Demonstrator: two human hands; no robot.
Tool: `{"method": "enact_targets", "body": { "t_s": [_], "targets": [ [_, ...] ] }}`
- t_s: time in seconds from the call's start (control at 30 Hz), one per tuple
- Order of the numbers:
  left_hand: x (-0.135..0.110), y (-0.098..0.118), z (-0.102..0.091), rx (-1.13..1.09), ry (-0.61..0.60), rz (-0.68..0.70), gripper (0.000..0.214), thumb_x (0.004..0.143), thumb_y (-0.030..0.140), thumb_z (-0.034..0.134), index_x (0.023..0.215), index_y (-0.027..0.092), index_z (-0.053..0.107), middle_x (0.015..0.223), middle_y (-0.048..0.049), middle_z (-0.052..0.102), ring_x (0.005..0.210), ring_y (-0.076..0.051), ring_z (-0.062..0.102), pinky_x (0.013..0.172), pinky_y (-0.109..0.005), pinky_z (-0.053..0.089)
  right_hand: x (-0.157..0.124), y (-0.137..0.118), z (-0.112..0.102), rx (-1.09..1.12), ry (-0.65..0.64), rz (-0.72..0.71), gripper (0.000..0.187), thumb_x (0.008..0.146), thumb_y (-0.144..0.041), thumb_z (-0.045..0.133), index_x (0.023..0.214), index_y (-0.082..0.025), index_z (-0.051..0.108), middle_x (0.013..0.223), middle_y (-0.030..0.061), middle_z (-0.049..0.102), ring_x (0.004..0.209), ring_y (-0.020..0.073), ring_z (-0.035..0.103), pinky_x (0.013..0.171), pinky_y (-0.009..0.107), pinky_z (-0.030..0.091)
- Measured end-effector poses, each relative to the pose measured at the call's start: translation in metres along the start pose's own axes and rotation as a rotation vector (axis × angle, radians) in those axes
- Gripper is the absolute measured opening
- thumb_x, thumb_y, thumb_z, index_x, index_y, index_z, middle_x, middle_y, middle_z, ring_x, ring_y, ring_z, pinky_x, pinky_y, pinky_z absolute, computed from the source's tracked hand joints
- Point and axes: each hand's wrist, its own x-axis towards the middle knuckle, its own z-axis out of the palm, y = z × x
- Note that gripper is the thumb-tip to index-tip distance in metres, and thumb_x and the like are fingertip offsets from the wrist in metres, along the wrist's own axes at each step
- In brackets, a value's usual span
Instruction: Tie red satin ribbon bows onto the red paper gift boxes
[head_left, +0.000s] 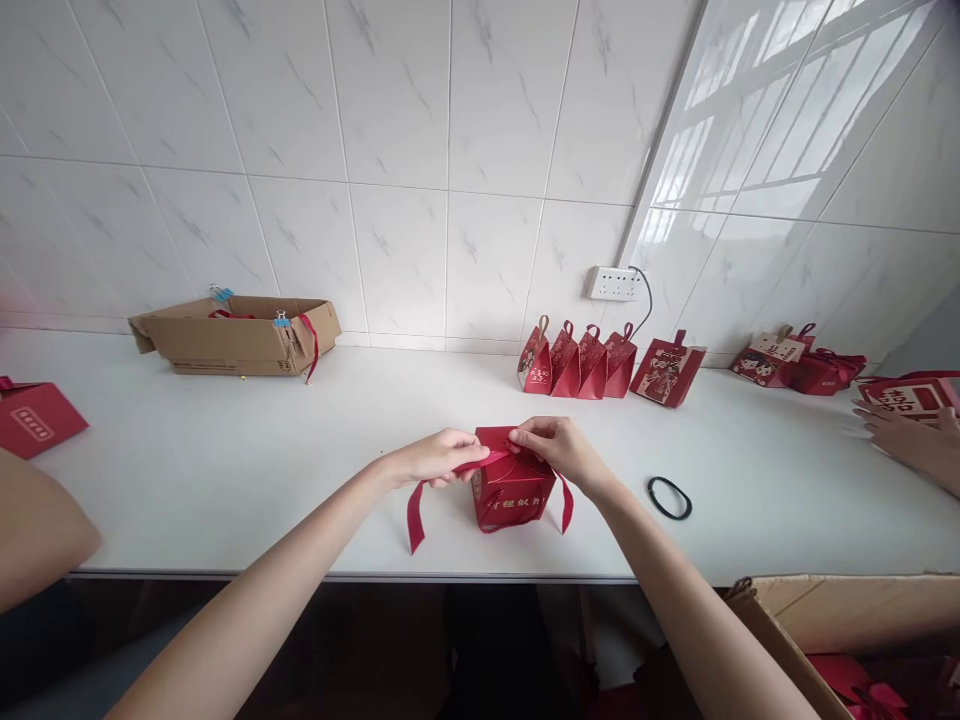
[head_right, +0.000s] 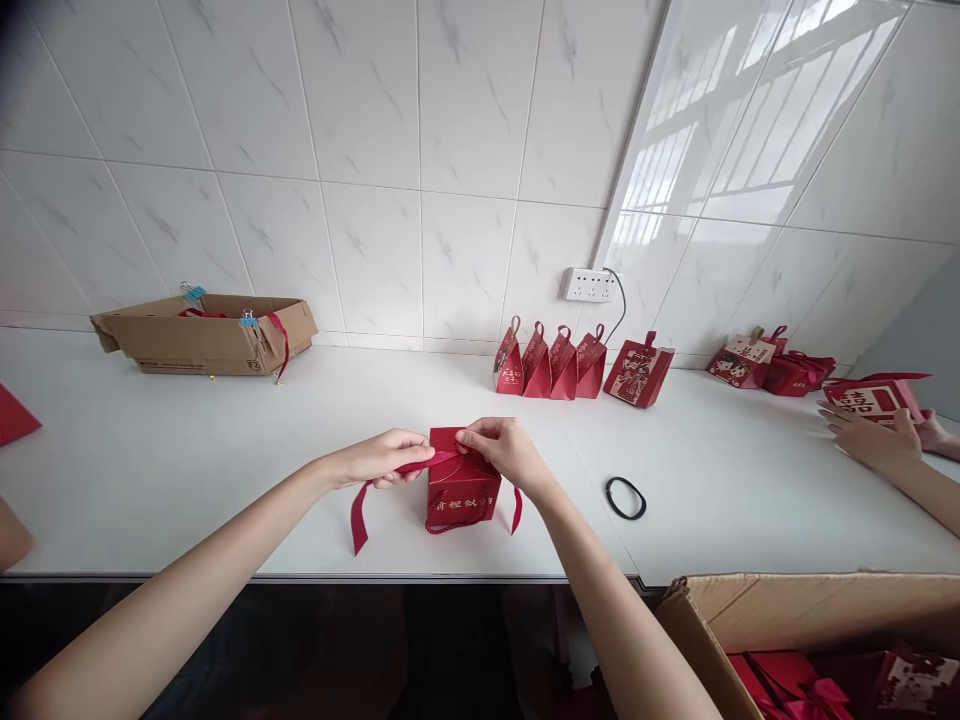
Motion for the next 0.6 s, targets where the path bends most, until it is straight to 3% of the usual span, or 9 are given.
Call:
{"method": "enact_targets", "body": {
  "t_s": [0.1,0.23,0.37,0.47,0.6],
  "targets": [
    [-0.007,0.009,-0.002,0.253,0.056,-0.008,0.034,0.074,0.052,0.054,0.072,0.019,0.047,0.065,0.0021,0.052,0.045,-0.006,0.033,0.042,-0.021,0.02,0.0,0.0,0.007,-0.028,0.051,-0.01,0.026,0.076,-0.037,0.055,0.069,-0.015,0.067,0.067,0.0011,0.064,0.061,0.0132,0.055,0.055,0.024,0.039],
    [-0.014,0.021,-0.004,0.507,0.115,0.067,0.025,0.076,0.045,0.052,0.074,0.02,0.048,0.076,-0.0002,0.062,0.058,-0.011,0.049,0.049,-0.022,0.031,0.0,-0.002,0.009,-0.074,0.022,-0.073,0.024,0.077,-0.024,0.047,0.079,-0.017,0.07,0.077,0.0015,0.068,0.075,0.0175,0.061,0.066,0.027,0.045],
    [-0.018,0.032,-0.002,0.706,0.225,0.067,0.024,0.08,0.045,0.042,0.081,0.022,0.051,0.074,-0.0008,0.061,0.06,-0.014,0.053,0.052,-0.025,0.034,-0.001,-0.001,0.012,-0.08,0.085,-0.038,0.021,0.076,-0.021,0.05,0.093,-0.019,0.061,0.08,0.0013,0.07,0.066,0.0157,0.061,0.058,0.026,0.046],
    [-0.019,0.043,0.0,0.799,0.203,0.047,0.024,0.08,0.042,0.041,0.084,0.023,0.054,0.075,-0.0011,0.06,0.056,-0.014,0.05,0.05,-0.026,0.032,-0.001,-0.002,0.014,-0.043,0.134,0.02,0.034,0.074,-0.021,0.055,0.108,-0.021,0.05,0.081,0.0007,0.071,0.057,0.0127,0.058,0.052,0.024,0.044],
    [-0.015,0.059,0.001,0.906,0.131,0.055,0.022,0.08,0.035,0.04,0.081,0.022,0.059,0.078,-0.0022,0.06,0.057,-0.014,0.049,0.051,-0.027,0.032,-0.002,-0.005,0.016,-0.09,0.084,-0.016,0.016,0.073,-0.018,0.053,0.085,-0.019,0.063,0.075,0.0014,0.07,0.061,0.0126,0.059,0.057,0.023,0.043]
  ]
}}
